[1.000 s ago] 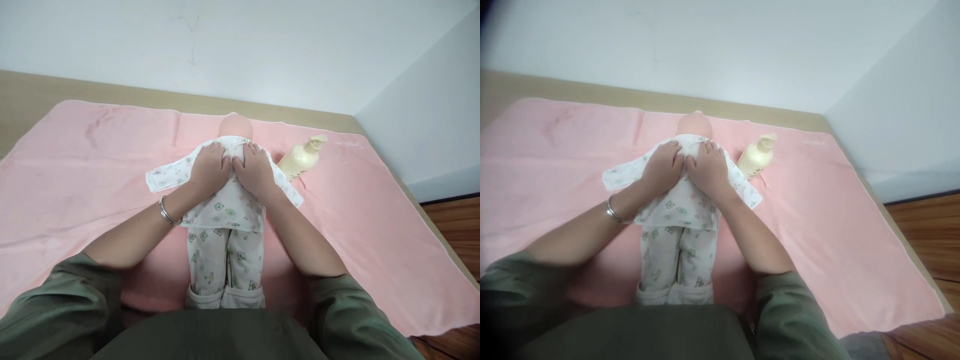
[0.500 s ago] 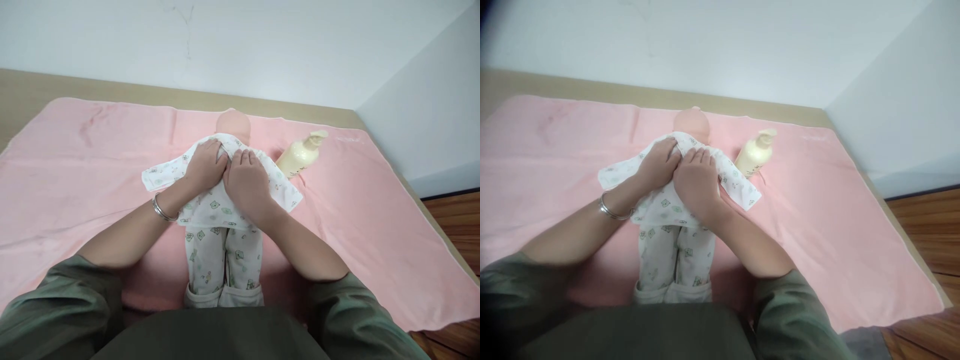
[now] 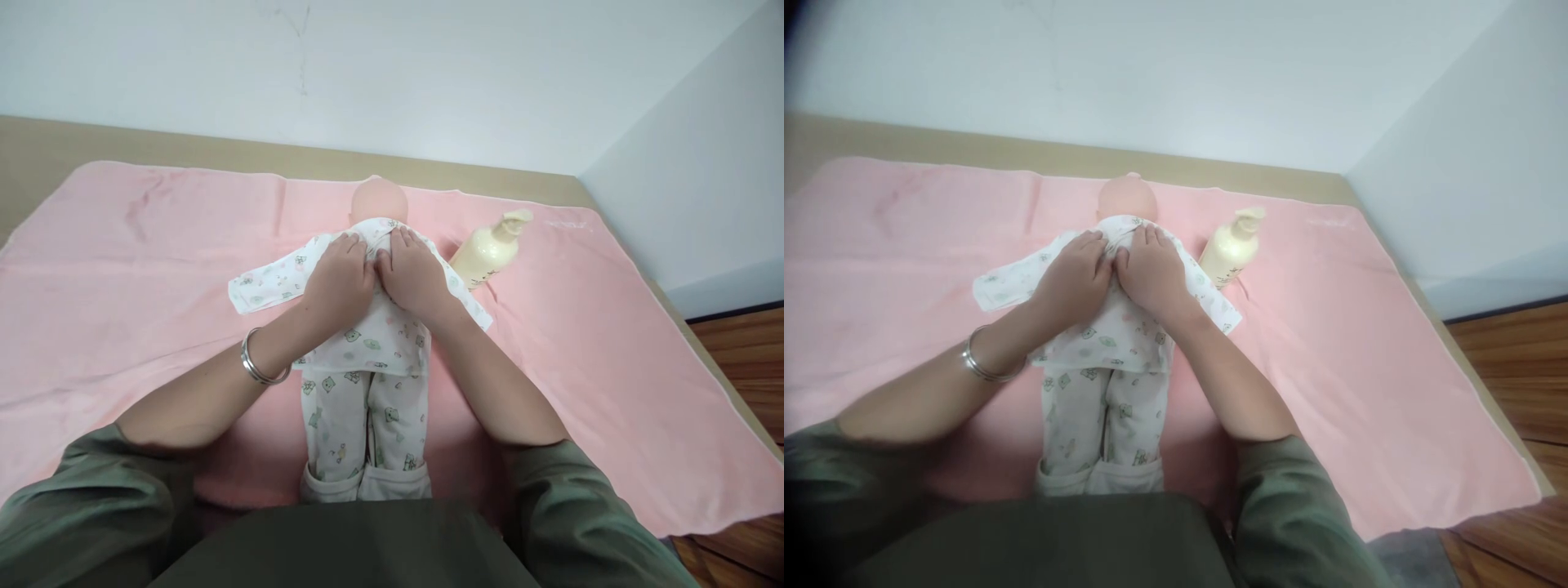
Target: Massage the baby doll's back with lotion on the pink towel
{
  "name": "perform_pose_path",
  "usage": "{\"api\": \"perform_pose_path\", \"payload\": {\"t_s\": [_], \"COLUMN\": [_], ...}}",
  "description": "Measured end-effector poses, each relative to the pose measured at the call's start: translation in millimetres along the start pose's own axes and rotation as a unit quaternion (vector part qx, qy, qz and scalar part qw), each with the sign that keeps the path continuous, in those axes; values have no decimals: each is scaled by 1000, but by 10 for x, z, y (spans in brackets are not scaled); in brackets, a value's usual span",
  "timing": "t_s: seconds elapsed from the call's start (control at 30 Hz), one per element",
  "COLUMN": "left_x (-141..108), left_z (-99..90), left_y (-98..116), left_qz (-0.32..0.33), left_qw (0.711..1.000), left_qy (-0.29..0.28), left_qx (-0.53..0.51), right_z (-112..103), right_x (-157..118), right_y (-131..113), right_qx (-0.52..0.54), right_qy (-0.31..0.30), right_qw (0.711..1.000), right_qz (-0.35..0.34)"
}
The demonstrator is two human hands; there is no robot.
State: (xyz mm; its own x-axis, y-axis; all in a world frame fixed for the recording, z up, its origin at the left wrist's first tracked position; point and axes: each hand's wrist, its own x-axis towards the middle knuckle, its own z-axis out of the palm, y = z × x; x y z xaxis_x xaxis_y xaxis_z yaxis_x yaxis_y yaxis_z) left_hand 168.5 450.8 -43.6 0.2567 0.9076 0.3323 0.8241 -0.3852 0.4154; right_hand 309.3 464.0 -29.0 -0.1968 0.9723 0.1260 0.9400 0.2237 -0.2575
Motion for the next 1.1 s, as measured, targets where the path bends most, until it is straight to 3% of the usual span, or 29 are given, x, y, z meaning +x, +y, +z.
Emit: {"api": "perform_pose_path", "payload": {"t_s": [0.13, 0.4, 0.57, 0.7, 0.87, 1.1], "left_x": [-38, 189, 251, 101, -24, 223], "left_z": [44, -48, -4, 88, 73, 76], "left_y": [35, -130, -230, -98, 51, -216], "left_qz": [16, -36, -44, -47, -33, -28], "left_qw": [1000, 997, 995, 998, 998, 997], "left_qy": [16, -38, -29, 4, -18, -29], "left_qx": [-16, -64, -80, -41, -42, -66], "right_z": [-37, -130, -113, -68, -36, -82], "right_x": [-18, -226, -241, -74, 52, -172], "right_y": [11, -194, -245, -111, 9, -211], "right_qx": [-26, -84, -35, 16, 25, -16], "right_qy": [-1, -30, -25, -21, -26, -20], "right_qw": [999, 996, 999, 999, 999, 999], "right_qz": [-28, -28, -15, 20, 28, 20]}}
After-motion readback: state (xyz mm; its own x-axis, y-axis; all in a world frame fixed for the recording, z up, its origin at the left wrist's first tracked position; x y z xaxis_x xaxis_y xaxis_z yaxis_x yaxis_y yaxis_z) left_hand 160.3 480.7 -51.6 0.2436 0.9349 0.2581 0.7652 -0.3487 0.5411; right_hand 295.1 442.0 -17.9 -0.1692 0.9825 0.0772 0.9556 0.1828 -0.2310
